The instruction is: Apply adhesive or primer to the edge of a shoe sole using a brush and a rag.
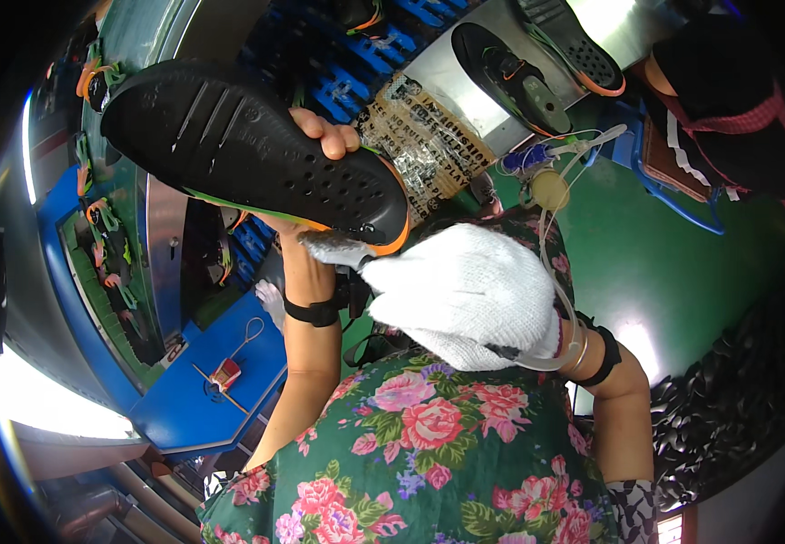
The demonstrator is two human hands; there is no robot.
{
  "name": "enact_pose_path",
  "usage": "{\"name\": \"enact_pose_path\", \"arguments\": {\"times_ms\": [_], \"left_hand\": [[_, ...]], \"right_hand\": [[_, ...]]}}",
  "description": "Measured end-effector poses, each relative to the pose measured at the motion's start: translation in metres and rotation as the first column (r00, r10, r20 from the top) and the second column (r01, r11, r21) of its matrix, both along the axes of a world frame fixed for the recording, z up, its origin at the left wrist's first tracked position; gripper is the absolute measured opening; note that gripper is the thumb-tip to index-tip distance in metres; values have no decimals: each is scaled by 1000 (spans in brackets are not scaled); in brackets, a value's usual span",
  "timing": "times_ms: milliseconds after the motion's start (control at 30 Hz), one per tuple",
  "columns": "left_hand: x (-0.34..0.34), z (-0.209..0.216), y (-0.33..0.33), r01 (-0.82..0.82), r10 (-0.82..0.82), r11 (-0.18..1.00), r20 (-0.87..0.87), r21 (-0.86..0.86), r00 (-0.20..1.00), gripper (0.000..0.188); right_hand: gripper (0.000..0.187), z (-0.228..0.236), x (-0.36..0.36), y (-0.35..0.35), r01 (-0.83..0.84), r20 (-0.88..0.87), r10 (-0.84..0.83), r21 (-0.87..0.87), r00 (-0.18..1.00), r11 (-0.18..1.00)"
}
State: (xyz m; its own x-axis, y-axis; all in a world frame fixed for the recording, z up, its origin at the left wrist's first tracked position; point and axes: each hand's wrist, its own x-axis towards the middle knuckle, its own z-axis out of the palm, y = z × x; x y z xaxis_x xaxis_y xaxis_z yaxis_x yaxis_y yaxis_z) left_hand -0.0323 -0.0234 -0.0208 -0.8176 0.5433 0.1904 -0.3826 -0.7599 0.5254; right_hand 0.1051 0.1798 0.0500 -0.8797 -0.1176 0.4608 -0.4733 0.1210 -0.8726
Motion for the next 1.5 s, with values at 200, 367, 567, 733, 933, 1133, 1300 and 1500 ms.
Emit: {"name": "enact_pose_path", "arguments": {"times_ms": [200, 367, 567, 733, 933, 1133, 1300, 1500], "left_hand": [[-9, 1, 3, 58, -57, 998, -45, 27, 997, 84], [-2, 2, 5, 41, -37, 998, 63, -53, 997, 122], [-6, -10, 2, 11, -11, 1000, 1, -12, 1000, 116], [-2, -6, 3, 0, 1, 1000, 40, -10, 999, 103], [3, 1, 3, -116, 117, 992, 22, -40, 993, 70], [1, 3, 4, -110, 109, 993, -23, -39, 994, 56], [4, 10, 9, -136, 137, 988, 2, -72, 991, 55], [5, 12, 11, -151, 150, 984, -13, -91, 989, 54]], "right_hand": [[26, -1, 7, 4, 20, 26, -24, 145, 999, 989], [23, 4, 4, 2, -117, 30, 114, 200, 993, 973], [24, 1, 6, 0, -58, 25, 54, 180, 998, 982], [23, 4, 0, 6, -35, 58, 36, -23, 998, 999], [24, 4, 1, 11, 5, 74, -14, 125, 997, 992], [26, 3, 3, 9, 3, 15, -6, 155, 1000, 988], [24, 2, 8, 6, -67, 15, 65, 185, 998, 981], [23, 3, 6, 4, -109, -27, 117, 218, 993, 970]]}}
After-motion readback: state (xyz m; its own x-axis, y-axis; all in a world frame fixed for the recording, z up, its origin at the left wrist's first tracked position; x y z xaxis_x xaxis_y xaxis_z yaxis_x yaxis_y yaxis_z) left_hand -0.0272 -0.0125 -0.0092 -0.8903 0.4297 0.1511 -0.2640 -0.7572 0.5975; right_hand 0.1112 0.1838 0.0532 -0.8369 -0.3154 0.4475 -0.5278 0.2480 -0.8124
